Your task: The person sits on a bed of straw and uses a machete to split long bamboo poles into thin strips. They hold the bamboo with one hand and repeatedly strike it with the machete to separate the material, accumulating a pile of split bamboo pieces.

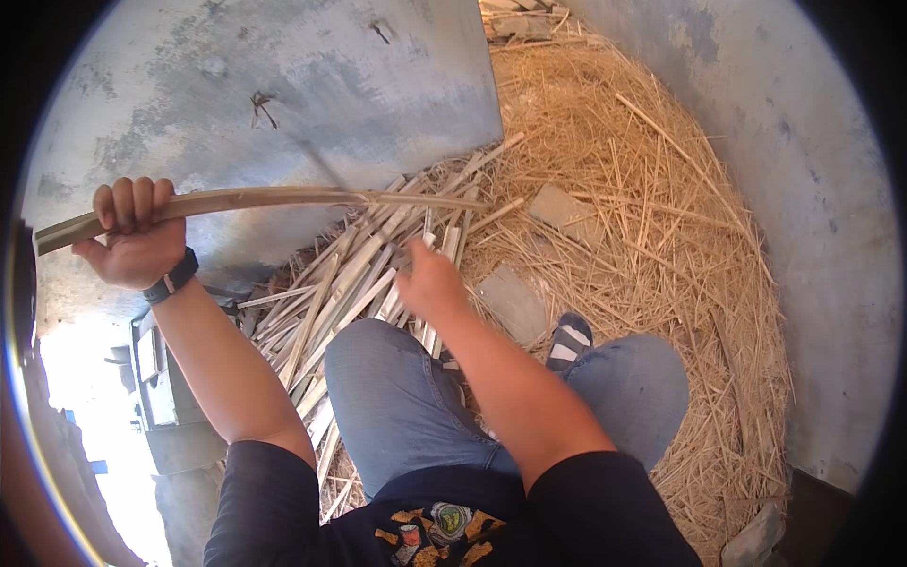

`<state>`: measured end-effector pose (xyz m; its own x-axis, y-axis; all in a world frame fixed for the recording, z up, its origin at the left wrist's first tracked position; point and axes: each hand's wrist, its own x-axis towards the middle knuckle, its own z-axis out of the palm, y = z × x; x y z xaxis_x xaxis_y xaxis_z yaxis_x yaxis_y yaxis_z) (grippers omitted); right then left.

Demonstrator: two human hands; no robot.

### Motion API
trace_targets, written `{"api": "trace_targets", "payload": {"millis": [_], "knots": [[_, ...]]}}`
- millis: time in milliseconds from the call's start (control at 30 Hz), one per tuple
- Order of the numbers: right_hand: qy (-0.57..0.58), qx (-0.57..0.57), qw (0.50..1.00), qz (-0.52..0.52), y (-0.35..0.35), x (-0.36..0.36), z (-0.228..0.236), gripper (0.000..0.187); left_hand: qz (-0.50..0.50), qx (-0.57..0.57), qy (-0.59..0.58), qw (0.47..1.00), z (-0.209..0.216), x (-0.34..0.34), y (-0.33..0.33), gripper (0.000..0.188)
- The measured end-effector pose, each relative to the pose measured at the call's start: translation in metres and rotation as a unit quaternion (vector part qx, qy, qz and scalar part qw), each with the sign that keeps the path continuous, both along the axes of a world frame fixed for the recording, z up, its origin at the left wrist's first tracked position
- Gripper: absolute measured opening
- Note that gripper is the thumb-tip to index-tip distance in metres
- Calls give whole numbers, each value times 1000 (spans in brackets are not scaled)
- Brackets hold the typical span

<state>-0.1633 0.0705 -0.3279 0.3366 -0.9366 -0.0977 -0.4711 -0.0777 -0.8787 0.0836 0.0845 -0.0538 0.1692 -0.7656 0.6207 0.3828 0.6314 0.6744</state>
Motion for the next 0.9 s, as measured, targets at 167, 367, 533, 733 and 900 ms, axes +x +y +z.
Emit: {"api": "trace_targets", "payload": {"millis": [167, 367, 533, 733, 900], "knots": [[120, 122, 983, -63, -36, -79, -87, 43, -229, -55, -44, 971, -9, 15, -25, 50], [-14, 29, 993, -116, -1, -9, -65, 49, -202, -30, -56, 977, -2, 9, -28, 48], [99, 180, 963, -174, -7, -42, -142, 42, -202, -36, -50, 977, -5, 8, -13, 48], [-4, 167, 946, -278, -17, -30, -103, 37, -91, -39, -26, 995, -9, -13, 30, 44], [-124, 106, 955, -246, -34, -34, -39, 32, -97, -60, -25, 993, 49, -11, 78, 44]]}}
